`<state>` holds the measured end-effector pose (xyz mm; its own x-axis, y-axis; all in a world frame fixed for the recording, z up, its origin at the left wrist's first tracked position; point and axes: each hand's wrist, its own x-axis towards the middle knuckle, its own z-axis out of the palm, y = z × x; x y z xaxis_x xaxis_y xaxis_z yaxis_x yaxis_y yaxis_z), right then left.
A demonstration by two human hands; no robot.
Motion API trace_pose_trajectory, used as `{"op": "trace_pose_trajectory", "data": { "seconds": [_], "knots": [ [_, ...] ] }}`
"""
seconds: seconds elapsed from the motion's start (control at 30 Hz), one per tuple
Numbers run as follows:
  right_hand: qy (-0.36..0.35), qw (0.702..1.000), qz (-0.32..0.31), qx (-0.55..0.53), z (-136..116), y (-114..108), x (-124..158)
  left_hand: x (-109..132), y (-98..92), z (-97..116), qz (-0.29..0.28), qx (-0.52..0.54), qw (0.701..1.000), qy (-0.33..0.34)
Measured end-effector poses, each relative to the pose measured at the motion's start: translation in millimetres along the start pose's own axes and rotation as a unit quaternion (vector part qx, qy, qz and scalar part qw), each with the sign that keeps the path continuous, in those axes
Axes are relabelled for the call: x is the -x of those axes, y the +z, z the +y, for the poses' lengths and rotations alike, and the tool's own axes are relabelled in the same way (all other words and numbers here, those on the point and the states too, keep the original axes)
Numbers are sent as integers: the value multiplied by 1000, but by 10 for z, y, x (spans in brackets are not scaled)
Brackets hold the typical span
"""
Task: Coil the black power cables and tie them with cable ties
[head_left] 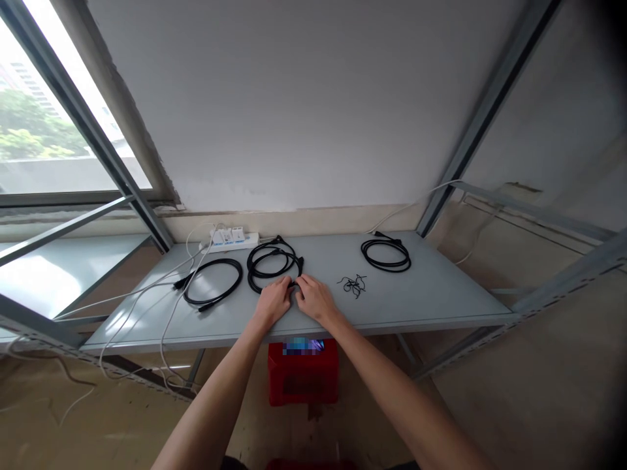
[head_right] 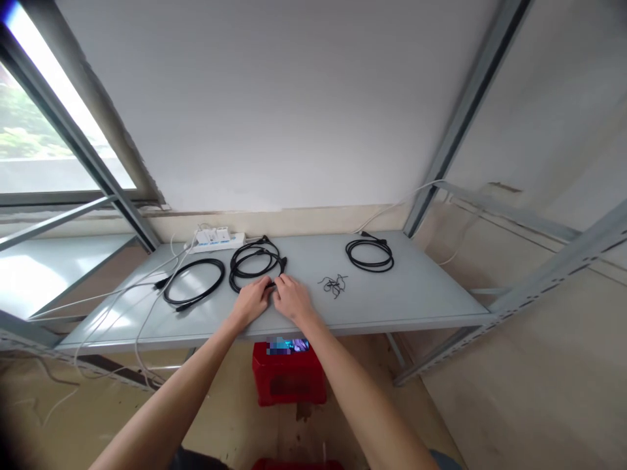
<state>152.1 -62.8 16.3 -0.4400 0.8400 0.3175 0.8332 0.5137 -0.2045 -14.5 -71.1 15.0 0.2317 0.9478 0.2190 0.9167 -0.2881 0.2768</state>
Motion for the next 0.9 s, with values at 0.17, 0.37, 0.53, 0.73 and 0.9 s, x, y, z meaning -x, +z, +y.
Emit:
{"op": "trace_pose_trajectory", "data": {
  "seconds": [0.17, 0.37, 0.53, 0.73, 0.9],
  "knots": [
    [-13, 1000, 7, 5, 20, 19, 18, 9, 13, -4, 14, 3, 1000, 2],
    [-20, 999, 8, 27, 19, 27, 50, 17, 11, 5, 12, 6, 1000, -8],
    [-63, 997, -12, 49, 41, 5, 43, 19, -5, 19, 10, 7, 1000, -10],
    [-179, 974, -65, 119, 192, -139, -47, 12, -32, 12, 2, 12, 1000, -13],
    [-246, 949, -124, 154, 244, -283, -219, 5, -18, -1, 4, 15, 1000, -10]
  ]
}}
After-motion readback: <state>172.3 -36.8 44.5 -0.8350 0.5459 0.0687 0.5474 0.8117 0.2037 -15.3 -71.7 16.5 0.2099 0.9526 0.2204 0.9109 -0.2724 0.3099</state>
